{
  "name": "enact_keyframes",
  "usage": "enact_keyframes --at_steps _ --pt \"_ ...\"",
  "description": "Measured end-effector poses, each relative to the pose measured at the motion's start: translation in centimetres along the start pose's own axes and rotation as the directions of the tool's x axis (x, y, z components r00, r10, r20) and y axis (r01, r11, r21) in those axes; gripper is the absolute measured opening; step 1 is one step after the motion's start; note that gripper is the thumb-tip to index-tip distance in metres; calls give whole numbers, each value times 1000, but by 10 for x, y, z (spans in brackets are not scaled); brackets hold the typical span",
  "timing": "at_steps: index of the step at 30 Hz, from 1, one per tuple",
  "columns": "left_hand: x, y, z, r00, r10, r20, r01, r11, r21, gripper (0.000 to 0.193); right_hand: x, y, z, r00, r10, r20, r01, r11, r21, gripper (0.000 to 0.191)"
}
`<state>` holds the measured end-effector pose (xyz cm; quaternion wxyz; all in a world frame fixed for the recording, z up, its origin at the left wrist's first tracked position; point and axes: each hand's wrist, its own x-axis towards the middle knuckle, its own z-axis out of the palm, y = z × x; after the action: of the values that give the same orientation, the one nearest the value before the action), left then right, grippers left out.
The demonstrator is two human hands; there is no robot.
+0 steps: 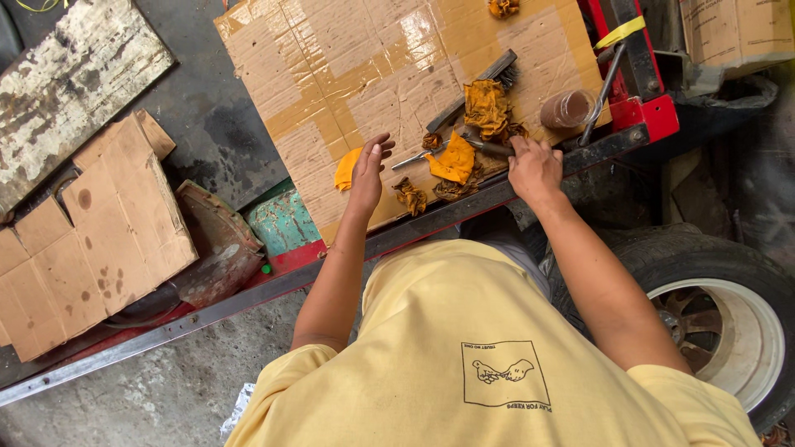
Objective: The person cleans a car wheel rim in a service bay, scraping rust and dirt from the spokes and lug area with a small metal tool by hand. They periodically take an orange cloth from the nearby cart to wipe the rim, alternating between scraping and wiping across the wheel face.
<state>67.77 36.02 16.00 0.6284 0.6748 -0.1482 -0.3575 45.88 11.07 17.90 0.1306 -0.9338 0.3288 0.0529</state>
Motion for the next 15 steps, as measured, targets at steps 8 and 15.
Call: enact_keyframes --at_steps 8,15 --pt "1 -6 -15 1000 -17 -9 17 1000 1 52 -39 -4 -18 938 -184 -292 228 966 123 31" --pt "7 1 -10 1000 -13 7 13 1000 21 52 -42 7 -10 955 227 -193 71 457 887 29"
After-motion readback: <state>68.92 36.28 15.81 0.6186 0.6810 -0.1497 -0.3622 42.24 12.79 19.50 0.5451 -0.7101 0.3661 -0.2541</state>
